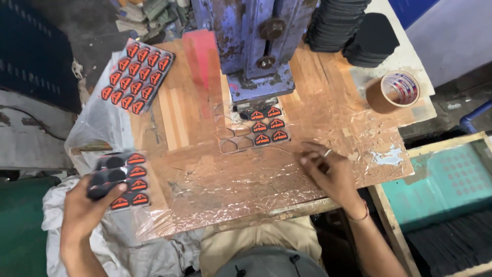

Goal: The person places a black fabric piece under a heat press, aligns a sheet of orange triangular patches, and presses them onto the fabric. They then remove the fabric and the patch backing, repeating the process for multiple items.

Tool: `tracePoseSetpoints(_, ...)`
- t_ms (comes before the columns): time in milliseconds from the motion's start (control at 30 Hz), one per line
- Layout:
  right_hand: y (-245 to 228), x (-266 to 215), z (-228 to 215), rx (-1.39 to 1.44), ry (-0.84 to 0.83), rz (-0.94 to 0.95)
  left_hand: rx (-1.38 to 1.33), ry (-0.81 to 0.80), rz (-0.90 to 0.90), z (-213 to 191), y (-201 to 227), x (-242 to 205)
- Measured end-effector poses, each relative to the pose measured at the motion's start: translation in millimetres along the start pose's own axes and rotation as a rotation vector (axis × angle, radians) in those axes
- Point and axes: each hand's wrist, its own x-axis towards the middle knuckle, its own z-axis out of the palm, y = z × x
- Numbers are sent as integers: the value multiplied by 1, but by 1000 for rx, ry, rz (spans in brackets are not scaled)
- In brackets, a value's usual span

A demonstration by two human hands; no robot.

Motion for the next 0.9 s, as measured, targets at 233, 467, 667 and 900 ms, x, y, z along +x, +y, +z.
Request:
tracePoseSetpoints(233,-89,-3,54,259,-281,-4,-529,91,168,93,117,-87)
tracePoseSetpoints(467,-70,26,55,-179,-168,-322,-261,109,594,109,171,-77)
tracePoseSetpoints(667,-87,54,61,-351,-150,-617,47,-470,701,128,184,4)
tracePoseSetpoints(900,-88,-42,53,-177,-663,-686,144,-627,623,130,204,1)
